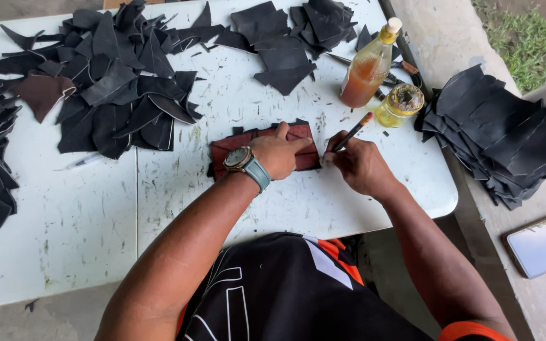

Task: The person aligns a stack of black leather pieces on a red template and uses a pencil to mark lines on the top piece. They repeat this process by picking up new pieces from a pile, aligning them, and marking them.

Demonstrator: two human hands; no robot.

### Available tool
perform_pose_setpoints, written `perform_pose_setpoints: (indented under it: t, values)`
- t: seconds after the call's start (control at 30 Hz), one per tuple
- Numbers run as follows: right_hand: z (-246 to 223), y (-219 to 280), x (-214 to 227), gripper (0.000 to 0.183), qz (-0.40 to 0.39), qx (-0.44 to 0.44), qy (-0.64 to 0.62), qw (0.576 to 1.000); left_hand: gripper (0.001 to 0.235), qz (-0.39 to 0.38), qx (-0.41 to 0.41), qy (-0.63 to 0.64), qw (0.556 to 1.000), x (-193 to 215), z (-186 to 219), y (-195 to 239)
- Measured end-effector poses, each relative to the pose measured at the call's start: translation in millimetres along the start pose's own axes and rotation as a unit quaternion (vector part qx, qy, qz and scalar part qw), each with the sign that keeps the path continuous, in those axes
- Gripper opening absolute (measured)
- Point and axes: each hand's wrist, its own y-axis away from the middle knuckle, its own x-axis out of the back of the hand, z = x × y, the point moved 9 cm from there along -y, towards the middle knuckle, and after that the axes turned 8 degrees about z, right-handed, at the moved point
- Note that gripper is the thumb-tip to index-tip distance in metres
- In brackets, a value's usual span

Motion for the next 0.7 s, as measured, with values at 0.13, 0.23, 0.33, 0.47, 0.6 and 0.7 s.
perform_pose_setpoints:
  t: [0.13, 0.23, 0.33, 0.47, 0.6, 0.7]
  values:
    - [9, 8, -8, 0.012, -0.016, -0.003, 0.015, 1.0, 0.069, -0.01, 0.005, -0.001, 1.0, -15, -1, -1]
    - [9, 8, -8, 0.013, -0.006, -0.012, -0.047, 0.999, 0.067, -0.003, -0.002, -0.004, 1.0, -15, 2, 4]
    - [20, -2, -5, 0.014, -0.003, -0.061, -0.009, 0.998, 0.067, 0.011, -0.001, -0.009, 1.0, -1, -2, -1]
    - [10, 15, -8, 0.013, -0.011, 0.038, 0.011, 0.999, 0.068, 0.002, 0.001, 0.007, 1.0, -12, 0, 3]
    - [9, 8, -4, 0.014, 0.017, -0.008, -0.068, 0.998, 0.067, 0.008, -0.007, -0.003, 1.0, 2, 0, 1]
    - [10, 17, -17, 0.015, 0.008, -0.026, -0.015, 1.0, 0.068, -0.011, 0.008, -0.002, 1.0, -8, 0, 6]
